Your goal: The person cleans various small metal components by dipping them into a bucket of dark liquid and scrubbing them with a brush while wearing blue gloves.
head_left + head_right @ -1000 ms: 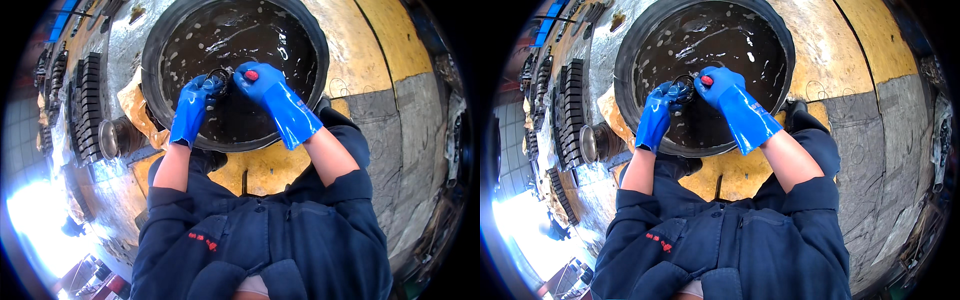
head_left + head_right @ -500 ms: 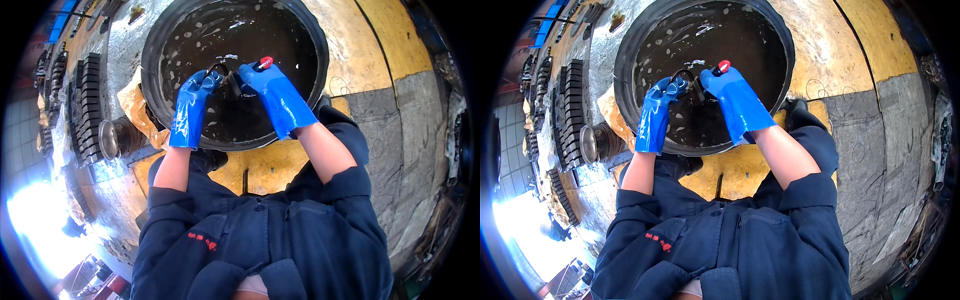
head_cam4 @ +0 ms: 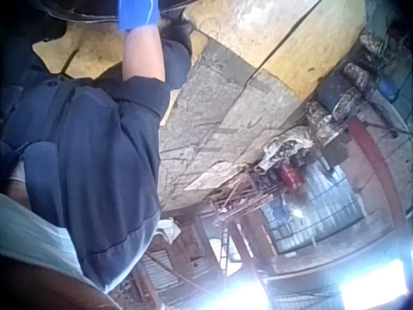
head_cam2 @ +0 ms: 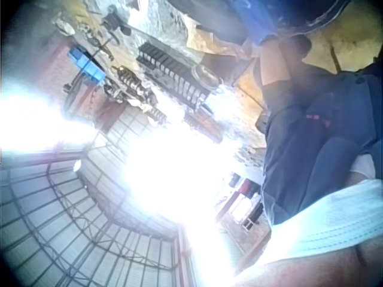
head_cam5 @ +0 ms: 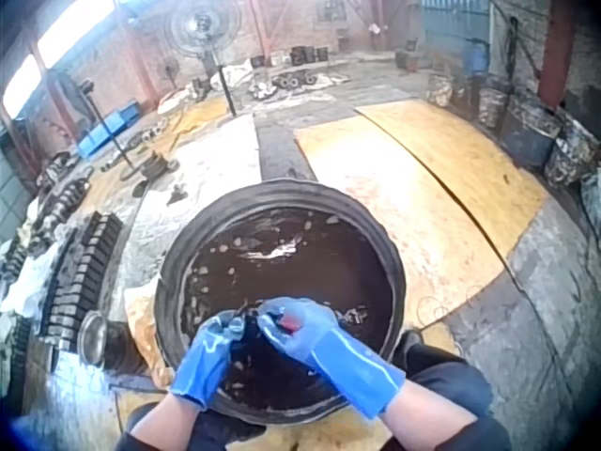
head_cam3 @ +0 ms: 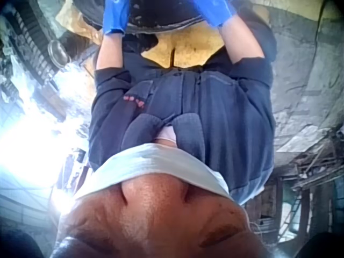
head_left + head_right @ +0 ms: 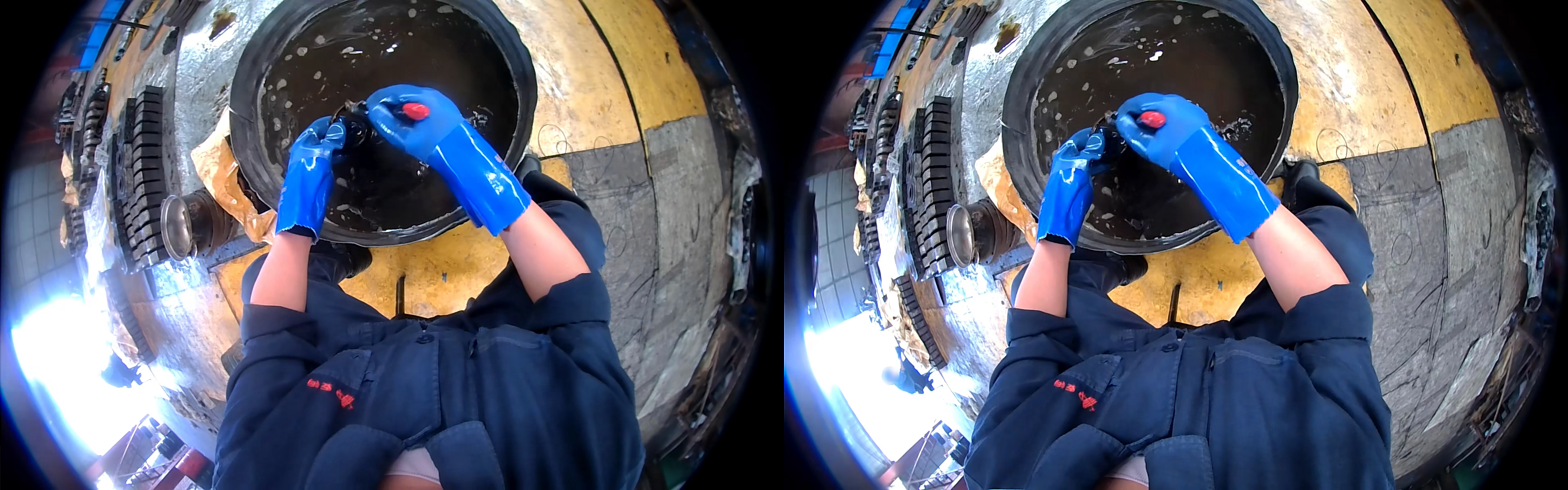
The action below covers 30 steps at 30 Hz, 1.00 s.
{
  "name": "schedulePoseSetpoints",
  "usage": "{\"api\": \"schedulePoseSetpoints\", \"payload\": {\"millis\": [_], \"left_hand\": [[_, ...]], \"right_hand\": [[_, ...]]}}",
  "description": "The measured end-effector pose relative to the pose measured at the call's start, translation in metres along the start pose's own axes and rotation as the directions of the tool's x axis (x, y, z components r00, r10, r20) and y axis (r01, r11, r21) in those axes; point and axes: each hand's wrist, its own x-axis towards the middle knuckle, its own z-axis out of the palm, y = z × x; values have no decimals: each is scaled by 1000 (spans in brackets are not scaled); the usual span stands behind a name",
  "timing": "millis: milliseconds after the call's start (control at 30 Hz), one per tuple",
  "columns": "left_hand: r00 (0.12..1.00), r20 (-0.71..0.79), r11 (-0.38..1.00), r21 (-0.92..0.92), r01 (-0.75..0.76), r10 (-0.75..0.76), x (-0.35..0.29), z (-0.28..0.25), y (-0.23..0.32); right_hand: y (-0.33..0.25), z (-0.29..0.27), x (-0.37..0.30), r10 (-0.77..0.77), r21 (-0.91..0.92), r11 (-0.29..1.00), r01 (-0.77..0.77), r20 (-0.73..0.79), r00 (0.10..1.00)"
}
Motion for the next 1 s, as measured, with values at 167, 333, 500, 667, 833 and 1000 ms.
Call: {"api": "schedulePoseSetpoints", "payload": {"millis": [167, 333, 500, 667, 833, 1000], "left_hand": [[997, 61, 996, 67, -52, 48, 4, 17, 5], [966, 78, 908, 330, -258, 246, 11, 2, -20], [977, 43, 954, 215, -211, 207, 7, 1, -18], [985, 102, 989, 35, -141, 137, 4, 16, -6], [998, 41, 997, 49, -55, 53, 3, 2, -22], [998, -24, 998, -3, 61, -61, 0, 4, -2]], "right_hand": [[30, 9, -4, -229, -420, 875, 242, 81, 970], [7, 15, -6, 359, -312, 890, -334, 26, 933], [15, -3, -17, 505, 577, 621, -530, 223, 834], [32, -3, -7, 604, 403, 651, -643, 238, 760], [12, 27, -11, 292, -484, 855, -188, 148, 945], [21, 27, -14, 95, -645, 764, 1, 115, 989]]}}
